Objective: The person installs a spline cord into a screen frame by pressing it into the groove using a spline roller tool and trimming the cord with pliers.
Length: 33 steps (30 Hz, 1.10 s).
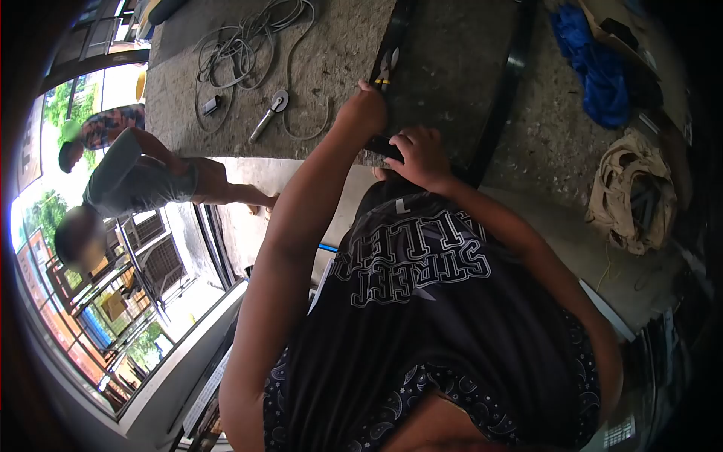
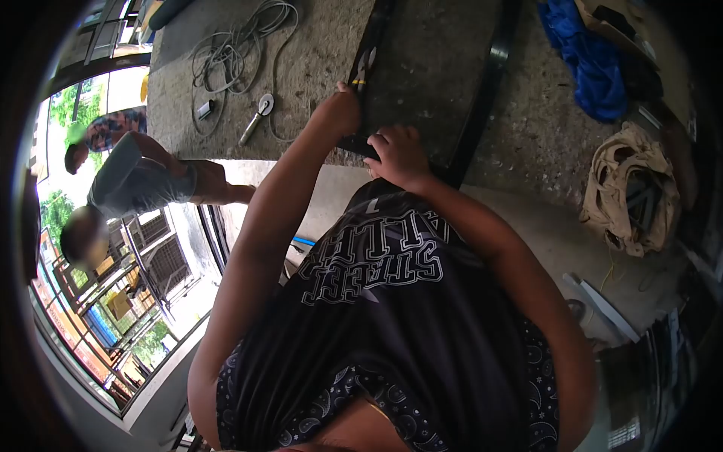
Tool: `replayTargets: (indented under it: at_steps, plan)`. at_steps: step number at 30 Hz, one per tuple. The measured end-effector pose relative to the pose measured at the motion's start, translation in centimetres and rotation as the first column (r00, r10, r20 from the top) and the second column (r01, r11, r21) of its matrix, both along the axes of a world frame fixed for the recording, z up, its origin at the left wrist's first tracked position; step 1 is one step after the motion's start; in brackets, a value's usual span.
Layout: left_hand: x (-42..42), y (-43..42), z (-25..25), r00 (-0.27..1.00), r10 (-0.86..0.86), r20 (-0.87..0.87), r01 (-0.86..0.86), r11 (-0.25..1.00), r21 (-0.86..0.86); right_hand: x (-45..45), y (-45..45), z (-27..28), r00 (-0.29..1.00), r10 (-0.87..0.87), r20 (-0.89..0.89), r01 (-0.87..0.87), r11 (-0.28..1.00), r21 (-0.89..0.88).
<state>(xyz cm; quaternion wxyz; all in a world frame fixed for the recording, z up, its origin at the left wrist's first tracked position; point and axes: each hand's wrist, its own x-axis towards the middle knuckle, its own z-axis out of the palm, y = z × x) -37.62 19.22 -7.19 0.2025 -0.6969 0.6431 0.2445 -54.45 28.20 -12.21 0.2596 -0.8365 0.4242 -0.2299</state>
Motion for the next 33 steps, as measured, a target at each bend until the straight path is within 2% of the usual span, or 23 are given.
replayTargets:
  at_steps: [2,5,8,11,14,17,20,23,26,29,32,33]
  plan:
    - [0.3,-0.7,-1.8,1.000,0.018,-0.012,-0.019,0.999,-0.028,-0.1,0.1,0.1,1.000,-0.006,0.000,0.006,1.000,0.009]
    - [0.5,-1.0,-0.3,0.993,-0.104,-0.063,0.105,0.995,-0.001,0.0,0.2,-0.1,1.000,-0.012,0.015,0.011,1.000,0.022]
    - [-0.6,-0.9,1.4,0.999,0.003,-0.042,-0.006,0.996,-0.087,-0.1,0.1,0.2,1.000,-0.002,0.009,0.002,1.000,0.004]
    - [0.1,-1.9,-0.8,0.996,0.054,-0.067,-0.058,0.997,-0.054,0.0,0.1,0.2,1.000,-0.010,0.005,0.010,1.000,0.024]
    - [-0.2,-1.9,0.4,0.999,0.026,-0.044,-0.028,0.999,-0.036,0.0,0.2,-0.2,1.000,-0.014,0.014,0.014,1.000,0.008]
    - [-0.5,-1.2,-0.1,0.999,0.022,0.032,-0.019,0.996,-0.092,0.0,0.0,0.0,1.000,-0.002,-0.011,0.002,1.000,0.005]
    - [-1.4,-2.5,0.8,0.992,0.123,0.020,-0.123,0.992,0.017,0.0,0.0,0.2,1.000,-0.009,-0.015,0.010,1.000,0.021]
    - [-0.7,-3.0,-0.6,1.000,0.021,0.001,-0.021,0.998,0.067,0.0,0.1,0.0,1.000,0.002,-0.022,-0.001,0.999,0.042]
    - [-1.3,-2.4,0.0,0.998,-0.034,0.056,0.032,0.999,0.031,0.0,0.0,0.0,1.000,0.007,-0.024,-0.006,0.999,0.044]
    - [-2.9,-3.3,3.4,0.997,0.074,0.022,-0.076,0.990,0.119,0.0,0.0,0.0,1.000,0.002,-0.012,-0.001,0.999,0.041]
    - [-1.2,-4.0,0.3,0.997,0.051,-0.063,-0.045,0.994,0.097,0.0,0.0,0.3,0.999,0.011,-0.038,-0.008,0.998,0.069]
    - [-1.2,-3.8,-0.2,0.999,0.044,-0.020,-0.043,0.998,0.043,0.0,0.1,0.2,0.999,0.013,-0.032,-0.011,0.998,0.060]
